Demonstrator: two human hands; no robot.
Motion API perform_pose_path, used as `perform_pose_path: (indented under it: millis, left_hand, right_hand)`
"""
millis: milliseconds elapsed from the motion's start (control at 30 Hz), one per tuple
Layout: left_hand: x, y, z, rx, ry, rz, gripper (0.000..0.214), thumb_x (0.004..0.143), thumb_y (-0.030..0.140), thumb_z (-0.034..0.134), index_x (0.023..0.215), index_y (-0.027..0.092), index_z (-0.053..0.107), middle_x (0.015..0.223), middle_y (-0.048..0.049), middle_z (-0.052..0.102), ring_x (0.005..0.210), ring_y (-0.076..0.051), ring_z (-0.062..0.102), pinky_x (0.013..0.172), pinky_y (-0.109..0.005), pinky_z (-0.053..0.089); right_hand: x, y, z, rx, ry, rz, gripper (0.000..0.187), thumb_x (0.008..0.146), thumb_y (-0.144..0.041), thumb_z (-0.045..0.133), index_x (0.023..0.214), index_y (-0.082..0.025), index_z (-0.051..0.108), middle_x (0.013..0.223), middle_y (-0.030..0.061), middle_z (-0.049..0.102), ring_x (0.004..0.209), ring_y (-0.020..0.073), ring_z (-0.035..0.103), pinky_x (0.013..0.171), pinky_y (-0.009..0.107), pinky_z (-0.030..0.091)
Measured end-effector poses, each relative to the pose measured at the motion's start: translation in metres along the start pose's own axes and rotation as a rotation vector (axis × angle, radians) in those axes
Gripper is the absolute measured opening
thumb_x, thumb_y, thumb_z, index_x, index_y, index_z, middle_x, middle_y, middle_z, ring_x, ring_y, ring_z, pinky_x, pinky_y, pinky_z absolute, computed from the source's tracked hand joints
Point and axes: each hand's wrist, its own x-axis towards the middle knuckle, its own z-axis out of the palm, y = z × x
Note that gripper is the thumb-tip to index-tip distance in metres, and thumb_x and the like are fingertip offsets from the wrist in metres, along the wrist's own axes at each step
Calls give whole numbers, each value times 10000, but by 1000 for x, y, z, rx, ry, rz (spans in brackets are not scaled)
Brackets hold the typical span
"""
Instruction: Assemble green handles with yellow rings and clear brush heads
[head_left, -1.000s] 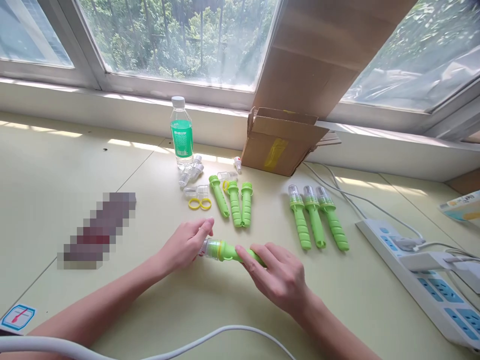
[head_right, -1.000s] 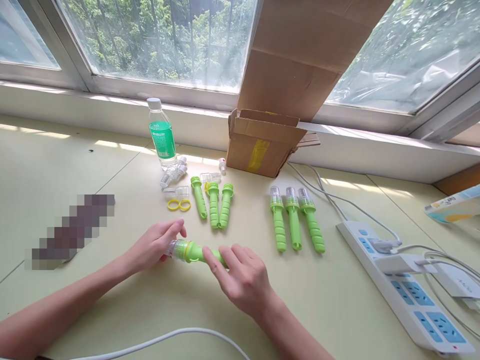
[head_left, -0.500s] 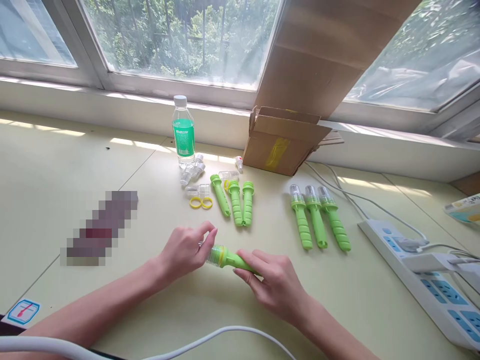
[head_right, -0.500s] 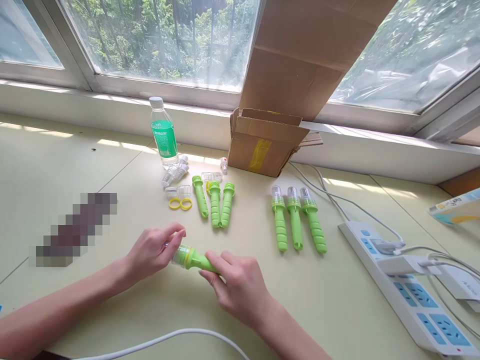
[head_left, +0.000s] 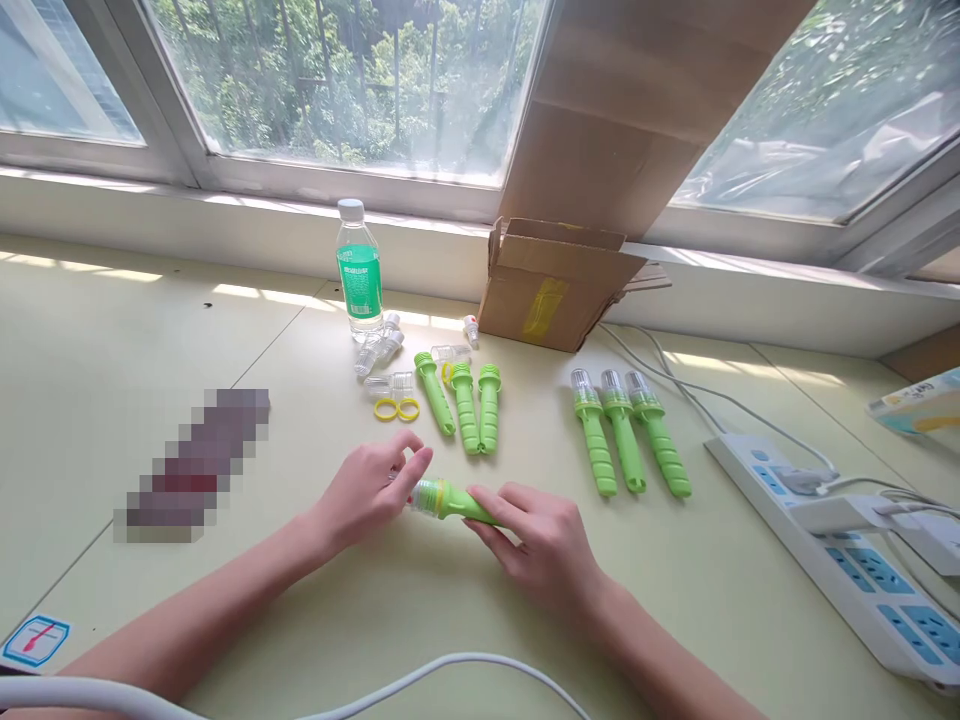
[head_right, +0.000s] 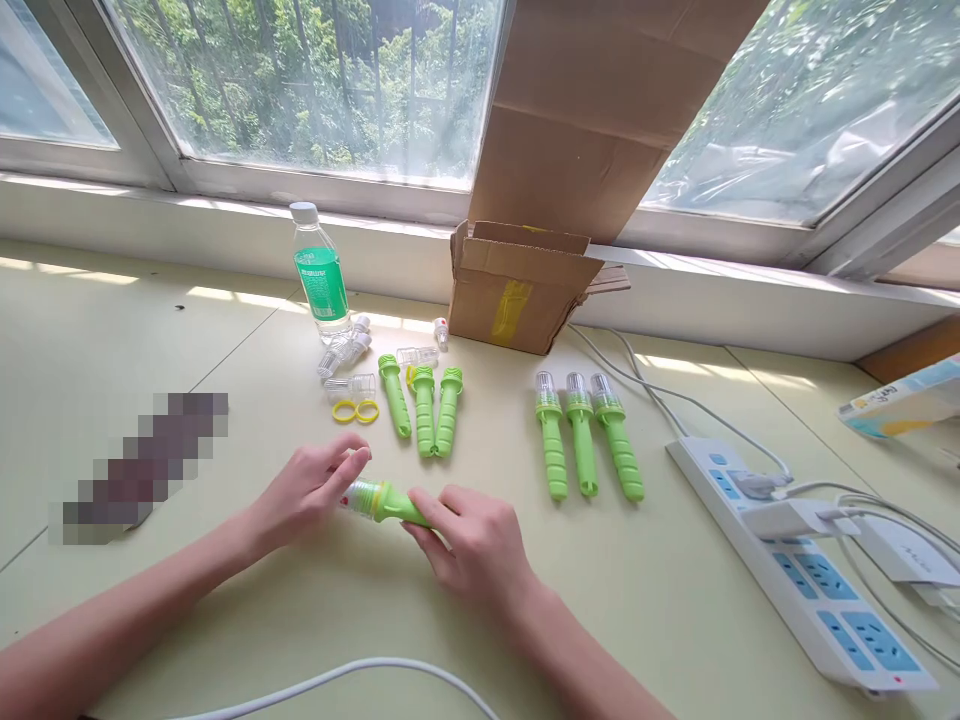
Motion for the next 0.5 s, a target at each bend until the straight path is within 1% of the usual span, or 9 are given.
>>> perform_pose_path:
  millis: [33, 100, 133, 200, 300, 367, 433, 500]
  left_hand:
    - [1, 2, -2, -105, -74, -115, 395, 945, 477, 291, 855, 196, 554, 511, 40, 518, 454, -112, 507, 461, -209, 370]
    - [1, 5, -4, -268, -162, -301, 484, 922, 565, 251, 852, 200, 560, 502, 39, 508, 411, -118, 485, 411, -216, 353]
    - [1, 6, -4, -321, -188, -360, 508, 908, 596, 251, 844, 199, 561, 499, 39, 501, 393, -119, 472, 390, -218, 341]
    - [1, 6, -3, -365, -201, -401, 515, 886, 624, 283, 807, 195, 557, 498, 42, 485, 382, -116, 461, 378, -217, 330]
    - [0, 7, 0, -294, -125, -336, 463, 890, 583, 336, 763, 191, 545, 489, 52, 447, 392, -102, 443, 403, -210, 324]
    - [-1, 6, 3, -196, -72, -269, 421, 912, 524, 334, 767, 193, 551, 474, 56, 422, 407, -102, 422, 417, -208, 309]
    - [-3, 5, 6, -77, -32, -186, 390, 934, 455, 316, 782, 194, 562, 467, 55, 417, 422, -105, 414, 434, -210, 305]
    - [-6, 2, 8, 59, 11, -75, 359, 948, 388, 300, 813, 191, 569, 459, 58, 426, 410, -103, 400, 450, -215, 308]
  right_hand:
    - [-1, 2, 0, -113, 67, -102, 183, 851, -213, 622, 1013, -177, 701, 620, 6, 566, 537, 103, 437, 516, 247, 284]
    - [-1, 4, -3, -277, 145, -259, 243, 819, -131, 648, 1052, -189, 687, 666, 21, 595, 580, 115, 462, 554, 258, 295]
    - [0, 4, -5, -326, 159, -309, 287, 807, -104, 652, 1080, -190, 676, 687, 28, 605, 595, 120, 468, 565, 263, 297]
    - [1, 2, -9, -377, 157, -364, 333, 798, -91, 659, 1119, -180, 658, 680, 28, 601, 592, 125, 457, 565, 273, 283]
    - [1, -1, -9, -393, 107, -372, 274, 819, -161, 666, 1093, -152, 664, 591, 3, 547, 545, 121, 410, 544, 285, 244]
    - [0, -4, -8, -368, 67, -339, 216, 855, -214, 634, 1053, -137, 671, 560, -7, 512, 527, 121, 396, 535, 290, 234]
    - [-2, -6, -7, -290, 19, -264, 210, 893, -259, 578, 1035, -134, 669, 571, -3, 511, 522, 123, 406, 525, 286, 242]
    - [-3, -7, -8, -159, -53, -149, 228, 915, -290, 535, 1044, -150, 660, 602, 0, 535, 515, 120, 422, 507, 274, 256]
